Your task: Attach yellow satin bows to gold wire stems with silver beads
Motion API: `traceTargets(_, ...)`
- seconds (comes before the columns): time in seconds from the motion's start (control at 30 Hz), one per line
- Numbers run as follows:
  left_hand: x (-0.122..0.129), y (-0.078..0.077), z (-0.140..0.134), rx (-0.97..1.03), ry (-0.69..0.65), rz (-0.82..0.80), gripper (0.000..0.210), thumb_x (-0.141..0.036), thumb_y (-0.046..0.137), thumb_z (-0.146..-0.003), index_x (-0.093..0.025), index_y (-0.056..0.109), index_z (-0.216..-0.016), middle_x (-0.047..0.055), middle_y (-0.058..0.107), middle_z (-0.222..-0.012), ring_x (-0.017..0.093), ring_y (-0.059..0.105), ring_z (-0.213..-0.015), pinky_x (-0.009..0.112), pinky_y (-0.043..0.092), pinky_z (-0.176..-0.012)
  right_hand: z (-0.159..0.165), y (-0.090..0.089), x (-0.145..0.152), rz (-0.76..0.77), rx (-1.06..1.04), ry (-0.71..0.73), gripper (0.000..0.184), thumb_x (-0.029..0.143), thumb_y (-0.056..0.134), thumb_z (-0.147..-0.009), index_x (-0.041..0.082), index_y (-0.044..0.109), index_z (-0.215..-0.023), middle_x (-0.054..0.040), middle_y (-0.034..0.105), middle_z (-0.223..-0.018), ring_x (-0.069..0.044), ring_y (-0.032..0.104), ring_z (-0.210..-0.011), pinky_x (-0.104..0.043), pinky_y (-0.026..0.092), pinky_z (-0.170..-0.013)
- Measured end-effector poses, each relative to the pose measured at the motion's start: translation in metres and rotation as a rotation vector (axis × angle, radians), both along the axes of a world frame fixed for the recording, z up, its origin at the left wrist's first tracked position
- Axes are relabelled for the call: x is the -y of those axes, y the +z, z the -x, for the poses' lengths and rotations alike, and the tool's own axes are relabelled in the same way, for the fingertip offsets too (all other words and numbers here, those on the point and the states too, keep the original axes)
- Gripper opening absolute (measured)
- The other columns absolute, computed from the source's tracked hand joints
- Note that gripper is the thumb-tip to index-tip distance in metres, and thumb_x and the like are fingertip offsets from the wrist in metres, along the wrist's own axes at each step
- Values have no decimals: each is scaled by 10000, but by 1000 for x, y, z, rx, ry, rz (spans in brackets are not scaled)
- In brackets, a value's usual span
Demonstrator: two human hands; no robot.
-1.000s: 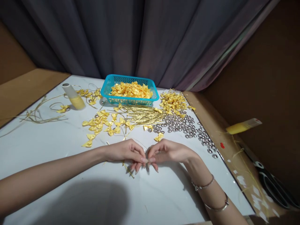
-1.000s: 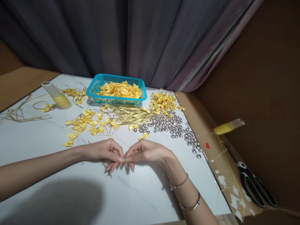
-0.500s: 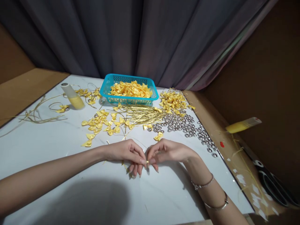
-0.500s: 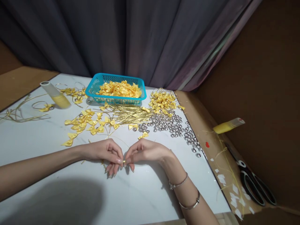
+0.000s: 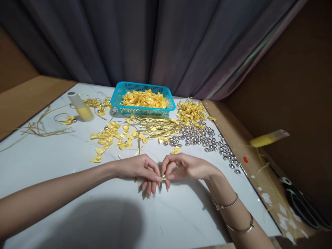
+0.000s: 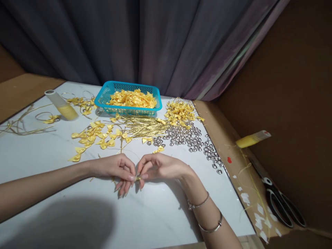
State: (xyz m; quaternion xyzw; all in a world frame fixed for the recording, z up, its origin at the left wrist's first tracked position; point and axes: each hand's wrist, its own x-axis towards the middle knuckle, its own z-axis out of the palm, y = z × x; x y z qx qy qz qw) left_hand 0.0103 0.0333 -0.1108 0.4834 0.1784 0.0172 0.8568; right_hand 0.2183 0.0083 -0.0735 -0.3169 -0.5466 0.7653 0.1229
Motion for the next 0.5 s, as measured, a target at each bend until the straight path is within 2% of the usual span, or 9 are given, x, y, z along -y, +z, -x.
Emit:
traceTargets(0.37, 0, -4, 0, -23, -18, 33, 188, -288, 687, -771, -101, 692, -777, 57, 712, -637, 112, 658, -496, 154, 488, -458, 1, -7, 0, 27, -50, -23, 141, 187, 642, -773, 133, 533, -843, -5, 652, -639, -102, 607, -630, -255, 445, -657)
traceTargets(0.5, 0, -3, 0, -7, -23, 70, 181, -280, 686, -772, -99, 676, -760, 66, 716, -629, 127, 663, -488, 154, 476, -425, 2, -7, 0, 6, -40, -31, 135, 173, 637, -773, 134, 533, -851, -4, 647, -648, -104, 611, -636, -259, 453, -661)
